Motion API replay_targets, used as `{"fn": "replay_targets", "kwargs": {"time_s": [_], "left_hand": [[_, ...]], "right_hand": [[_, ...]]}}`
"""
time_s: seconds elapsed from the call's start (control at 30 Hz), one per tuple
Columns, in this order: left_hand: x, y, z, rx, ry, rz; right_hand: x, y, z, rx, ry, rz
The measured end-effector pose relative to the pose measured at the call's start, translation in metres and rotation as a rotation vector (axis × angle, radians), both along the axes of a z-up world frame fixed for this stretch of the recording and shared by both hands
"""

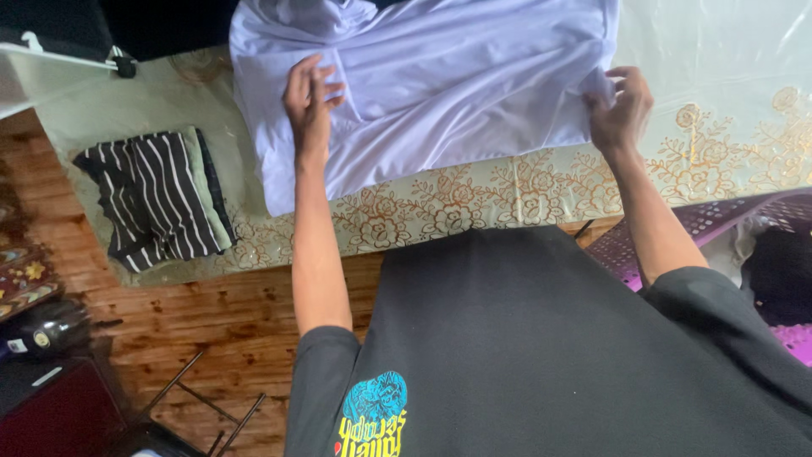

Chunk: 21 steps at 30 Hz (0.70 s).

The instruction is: The person folds shirts by hand on a table, smoothing the fabric and folding the sleeves and body before placing them in a storage organizer.

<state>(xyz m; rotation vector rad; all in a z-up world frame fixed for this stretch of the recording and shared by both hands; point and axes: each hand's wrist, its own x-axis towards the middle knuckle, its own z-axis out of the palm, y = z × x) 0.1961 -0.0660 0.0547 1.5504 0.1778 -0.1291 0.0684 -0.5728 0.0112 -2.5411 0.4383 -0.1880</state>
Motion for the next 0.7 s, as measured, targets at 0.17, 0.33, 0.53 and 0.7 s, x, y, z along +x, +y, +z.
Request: {"fn": "replay_targets", "kwargs": {"time_s": [0.17,0.33,0.53,0.7], "left_hand": [[-0.04,0.015,-0.027,0.788,-0.274,0.16],[-0.139,0.051,-0.048,1.21,-0.134,0.526],[-0.186,0.089,-0.073,1.144,-0.007,0.554],[-0.196,0.105,-0.072,1.012,0.018,0.53]], "right_hand": [[-0.019,-0.004,0.003,-0.125,0.002,-0.1],[-0.033,-0.01,-0.007,-0.027,-0.081,0.026],[-0.038,-0.026,-0.001,0.311,0.098,0.006],[-0.06,-0.041,0.013,0.254,0.141,0.08]]}}
